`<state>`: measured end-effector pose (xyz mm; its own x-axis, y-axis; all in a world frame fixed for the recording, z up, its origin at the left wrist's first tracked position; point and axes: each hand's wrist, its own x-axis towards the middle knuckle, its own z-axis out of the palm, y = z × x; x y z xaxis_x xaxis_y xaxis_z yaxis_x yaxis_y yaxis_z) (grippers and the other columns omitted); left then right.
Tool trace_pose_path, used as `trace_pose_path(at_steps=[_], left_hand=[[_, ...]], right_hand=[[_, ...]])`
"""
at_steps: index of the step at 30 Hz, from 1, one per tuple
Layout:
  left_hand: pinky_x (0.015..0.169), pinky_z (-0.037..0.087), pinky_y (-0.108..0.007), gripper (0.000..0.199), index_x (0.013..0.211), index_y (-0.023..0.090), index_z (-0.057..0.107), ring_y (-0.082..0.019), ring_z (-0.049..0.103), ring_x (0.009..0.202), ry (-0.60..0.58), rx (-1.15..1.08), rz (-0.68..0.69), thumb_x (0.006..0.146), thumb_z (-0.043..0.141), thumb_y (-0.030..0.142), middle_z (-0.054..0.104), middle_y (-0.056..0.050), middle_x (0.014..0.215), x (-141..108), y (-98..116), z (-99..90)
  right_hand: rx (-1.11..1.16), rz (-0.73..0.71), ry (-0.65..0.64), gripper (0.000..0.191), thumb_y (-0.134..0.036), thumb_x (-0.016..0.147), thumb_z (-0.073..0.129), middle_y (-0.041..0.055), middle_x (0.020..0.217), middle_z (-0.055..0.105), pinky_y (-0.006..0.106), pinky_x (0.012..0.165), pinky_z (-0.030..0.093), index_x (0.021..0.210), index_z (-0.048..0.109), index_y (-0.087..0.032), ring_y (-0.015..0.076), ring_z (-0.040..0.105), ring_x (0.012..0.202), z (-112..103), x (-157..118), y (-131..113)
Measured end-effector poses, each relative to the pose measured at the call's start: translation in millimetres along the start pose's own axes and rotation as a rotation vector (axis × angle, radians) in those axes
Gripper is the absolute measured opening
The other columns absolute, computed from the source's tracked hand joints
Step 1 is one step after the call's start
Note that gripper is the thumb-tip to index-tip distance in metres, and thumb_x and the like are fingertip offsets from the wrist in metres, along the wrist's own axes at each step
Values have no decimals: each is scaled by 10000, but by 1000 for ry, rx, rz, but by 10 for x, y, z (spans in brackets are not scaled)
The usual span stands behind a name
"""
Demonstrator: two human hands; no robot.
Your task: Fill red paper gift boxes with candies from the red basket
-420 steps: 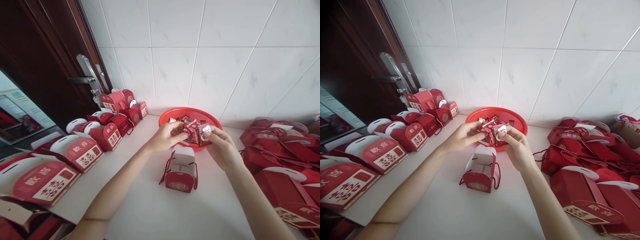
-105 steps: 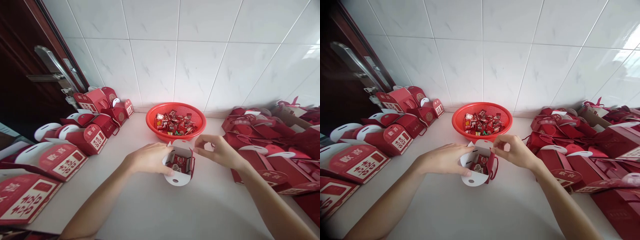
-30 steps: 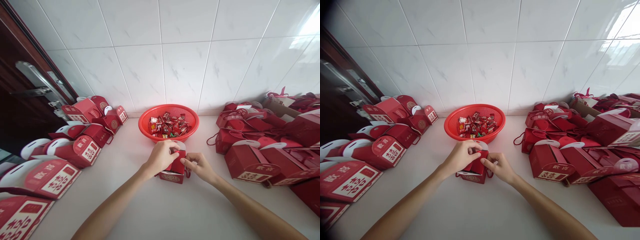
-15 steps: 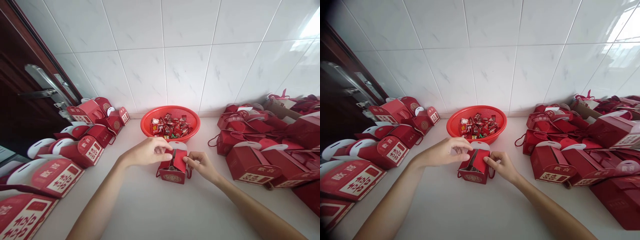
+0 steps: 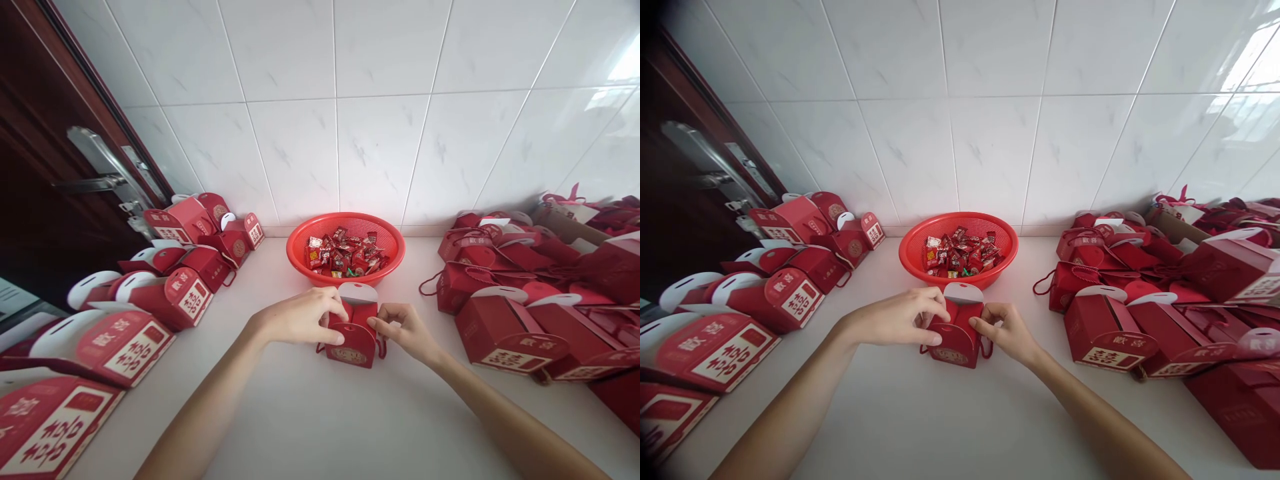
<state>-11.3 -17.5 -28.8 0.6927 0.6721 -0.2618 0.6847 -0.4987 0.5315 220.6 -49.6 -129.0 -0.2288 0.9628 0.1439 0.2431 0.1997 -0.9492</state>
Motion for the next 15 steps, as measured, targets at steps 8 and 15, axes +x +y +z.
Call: trace_pose_path(at_steps=[8, 15], left_hand=[[779, 452, -300, 265, 1029, 240, 732, -228, 608, 956, 43, -17, -23, 801, 702, 374, 603, -44, 1085, 62, 23, 60], [696, 445, -300, 346, 972, 209, 644, -214, 612, 839, 127, -22, -131, 724, 759, 420, 615, -36, 1003, 77, -18, 73]], right_hand=[[-83, -54, 58, 527, -650, 828, 656, 10, 576, 564, 272, 546, 423, 590, 523, -199, 132, 496, 556, -47, 37, -33], [-249, -196, 291, 216, -422, 875, 638, 61, 916, 717, 355, 749, 539, 945, 646, -218, 196, 637, 772, -131, 157, -125]])
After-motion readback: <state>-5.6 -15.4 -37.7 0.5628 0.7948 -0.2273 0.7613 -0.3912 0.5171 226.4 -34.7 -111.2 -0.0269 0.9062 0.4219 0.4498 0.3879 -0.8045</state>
